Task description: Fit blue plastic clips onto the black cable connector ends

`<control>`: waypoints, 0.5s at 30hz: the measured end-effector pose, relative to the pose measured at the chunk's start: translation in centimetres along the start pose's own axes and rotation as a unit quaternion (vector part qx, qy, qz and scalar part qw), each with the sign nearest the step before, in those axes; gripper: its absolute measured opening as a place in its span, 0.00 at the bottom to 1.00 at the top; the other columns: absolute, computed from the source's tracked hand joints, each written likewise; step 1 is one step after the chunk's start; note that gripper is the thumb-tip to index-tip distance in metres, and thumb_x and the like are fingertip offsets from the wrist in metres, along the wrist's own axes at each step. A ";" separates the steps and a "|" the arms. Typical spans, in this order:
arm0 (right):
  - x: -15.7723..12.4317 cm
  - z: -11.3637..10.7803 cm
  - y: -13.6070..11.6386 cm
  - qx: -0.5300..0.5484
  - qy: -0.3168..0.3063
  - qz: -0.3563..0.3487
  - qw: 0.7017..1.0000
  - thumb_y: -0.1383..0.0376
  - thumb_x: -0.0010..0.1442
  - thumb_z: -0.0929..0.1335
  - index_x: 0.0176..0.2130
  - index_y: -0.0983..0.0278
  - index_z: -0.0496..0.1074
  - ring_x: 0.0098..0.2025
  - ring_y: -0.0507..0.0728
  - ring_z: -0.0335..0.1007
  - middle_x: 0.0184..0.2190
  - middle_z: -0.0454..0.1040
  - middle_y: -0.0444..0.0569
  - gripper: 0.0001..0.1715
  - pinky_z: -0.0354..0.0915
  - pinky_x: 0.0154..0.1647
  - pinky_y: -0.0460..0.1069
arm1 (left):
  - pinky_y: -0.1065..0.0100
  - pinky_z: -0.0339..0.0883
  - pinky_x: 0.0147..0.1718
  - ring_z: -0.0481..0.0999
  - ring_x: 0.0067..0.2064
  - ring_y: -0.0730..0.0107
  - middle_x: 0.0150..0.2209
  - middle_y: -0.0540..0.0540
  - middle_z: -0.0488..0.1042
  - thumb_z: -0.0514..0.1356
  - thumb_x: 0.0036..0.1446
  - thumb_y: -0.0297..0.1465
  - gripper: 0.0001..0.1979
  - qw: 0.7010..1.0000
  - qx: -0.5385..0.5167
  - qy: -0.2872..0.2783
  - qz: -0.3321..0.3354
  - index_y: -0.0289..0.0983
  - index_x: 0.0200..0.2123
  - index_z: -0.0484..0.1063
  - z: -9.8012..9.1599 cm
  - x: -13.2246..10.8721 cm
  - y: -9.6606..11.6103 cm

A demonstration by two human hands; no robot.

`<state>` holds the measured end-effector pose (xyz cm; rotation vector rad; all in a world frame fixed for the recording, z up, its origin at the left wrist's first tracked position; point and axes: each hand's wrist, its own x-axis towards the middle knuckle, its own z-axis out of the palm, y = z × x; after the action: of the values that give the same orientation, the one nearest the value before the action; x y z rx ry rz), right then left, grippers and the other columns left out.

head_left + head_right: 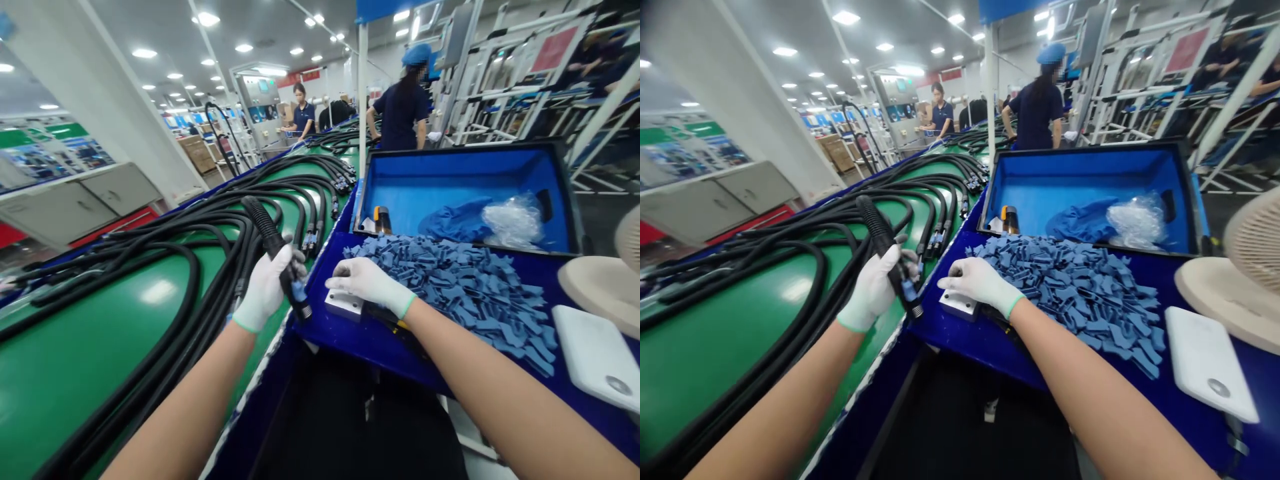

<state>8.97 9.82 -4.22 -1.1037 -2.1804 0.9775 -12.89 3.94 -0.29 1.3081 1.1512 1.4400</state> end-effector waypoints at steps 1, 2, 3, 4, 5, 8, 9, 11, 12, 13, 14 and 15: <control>0.0 0.0 0.0 -0.010 -0.001 0.002 1.000 0.51 0.57 0.72 0.34 0.63 0.79 0.30 0.54 0.71 0.29 0.78 0.45 0.17 0.60 0.31 0.47 | 0.67 0.71 0.30 0.74 0.30 0.70 0.40 0.43 0.75 0.61 0.64 0.45 0.20 1.000 -0.001 0.005 -0.028 0.37 0.50 0.69 -1.7 -1.5 0.4; 0.0 0.1 0.0 -0.022 -0.002 0.002 1.000 0.53 0.58 0.72 0.35 0.62 0.79 0.30 0.54 0.72 0.29 0.79 0.45 0.15 0.61 0.31 0.48 | 0.68 0.70 0.28 0.74 0.29 0.69 0.39 0.43 0.75 0.62 0.63 0.45 0.19 0.998 0.024 0.008 -0.057 0.37 0.49 0.70 -3.5 -3.2 0.8; 0.1 0.2 0.0 -0.036 -0.002 0.001 0.999 0.54 0.58 0.72 0.35 0.62 0.79 0.31 0.55 0.72 0.30 0.79 0.46 0.13 0.61 0.32 0.48 | 0.68 0.69 0.27 0.74 0.28 0.68 0.39 0.44 0.76 0.63 0.63 0.44 0.19 0.994 0.053 0.008 -0.093 0.38 0.50 0.70 -5.3 -5.0 1.1; 0.1 0.4 0.0 -0.051 -0.001 0.000 0.999 0.55 0.59 0.71 0.35 0.61 0.79 0.31 0.55 0.73 0.30 0.80 0.46 0.12 0.61 0.32 0.48 | 0.68 0.69 0.27 0.74 0.28 0.68 0.38 0.44 0.76 0.63 0.62 0.45 0.20 0.988 0.084 0.009 -0.131 0.38 0.51 0.71 -7.0 -6.9 1.4; 0.2 0.6 0.1 -0.065 0.001 0.000 0.998 0.56 0.59 0.71 0.35 0.61 0.79 0.31 0.55 0.73 0.30 0.80 0.45 0.11 0.61 0.32 0.48 | 0.68 0.69 0.26 0.74 0.27 0.67 0.36 0.44 0.77 0.63 0.62 0.45 0.21 0.979 0.119 0.011 -0.168 0.38 0.52 0.71 -8.7 -8.7 1.7; 0.5 1.1 0.2 -0.107 -0.002 0.008 0.994 0.57 0.60 0.70 0.35 0.60 0.79 0.30 0.55 0.73 0.29 0.80 0.45 0.10 0.61 0.32 0.48 | 0.64 0.72 0.32 0.79 0.32 0.59 0.37 0.43 0.80 0.63 0.60 0.48 0.26 0.935 0.230 0.014 -0.269 0.38 0.54 0.74 -12.7 -13.5 2.1; 0.6 1.2 0.2 -0.118 -0.004 0.011 0.993 0.57 0.60 0.69 0.35 0.59 0.79 0.30 0.55 0.73 0.29 0.80 0.45 0.10 0.61 0.32 0.48 | 0.62 0.74 0.37 0.81 0.36 0.56 0.40 0.42 0.81 0.63 0.60 0.49 0.26 0.918 0.269 0.003 -0.291 0.38 0.54 0.75 -13.7 -14.7 2.2; 0.8 1.5 0.3 -0.138 -0.003 0.012 0.990 0.57 0.60 0.69 0.36 0.60 0.80 0.31 0.56 0.74 0.29 0.80 0.46 0.11 0.61 0.33 0.49 | 0.59 0.73 0.49 0.81 0.47 0.50 0.47 0.43 0.82 0.61 0.60 0.50 0.25 0.885 0.351 -0.015 -0.307 0.40 0.53 0.78 -15.3 -16.6 2.1; 0.8 1.6 0.3 -0.146 -0.002 0.013 0.989 0.57 0.61 0.69 0.36 0.60 0.80 0.32 0.56 0.74 0.29 0.80 0.46 0.11 0.61 0.33 0.49 | 0.58 0.70 0.54 0.79 0.52 0.49 0.50 0.44 0.81 0.60 0.60 0.51 0.25 0.869 0.395 -0.008 -0.298 0.41 0.51 0.79 -16.0 -17.3 1.9; 0.9 1.6 0.2 -0.152 -0.001 0.014 0.988 0.57 0.61 0.69 0.36 0.60 0.80 0.32 0.57 0.74 0.29 0.80 0.47 0.11 0.61 0.33 0.49 | 0.57 0.67 0.58 0.78 0.55 0.48 0.52 0.44 0.80 0.59 0.61 0.51 0.25 0.852 0.441 0.011 -0.282 0.41 0.51 0.79 -16.5 -17.8 1.6; 0.9 1.7 0.2 -0.158 -0.001 0.016 0.987 0.57 0.61 0.69 0.37 0.60 0.80 0.32 0.57 0.74 0.29 0.80 0.47 0.11 0.61 0.33 0.49 | 0.57 0.64 0.61 0.76 0.58 0.47 0.54 0.43 0.79 0.57 0.62 0.50 0.26 0.831 0.489 0.035 -0.265 0.40 0.53 0.79 -17.1 -18.1 1.3; 0.9 1.7 0.1 -0.163 -0.004 0.018 0.986 0.58 0.61 0.69 0.37 0.60 0.80 0.32 0.57 0.74 0.28 0.80 0.47 0.11 0.60 0.33 0.49 | 0.56 0.62 0.63 0.74 0.60 0.47 0.57 0.41 0.78 0.55 0.63 0.49 0.27 0.806 0.532 0.053 -0.252 0.39 0.56 0.76 -17.5 -18.2 0.8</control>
<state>7.33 9.98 -5.30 -1.2897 -2.3914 0.6518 -28.73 -15.45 -3.85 1.4159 2.3453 0.3941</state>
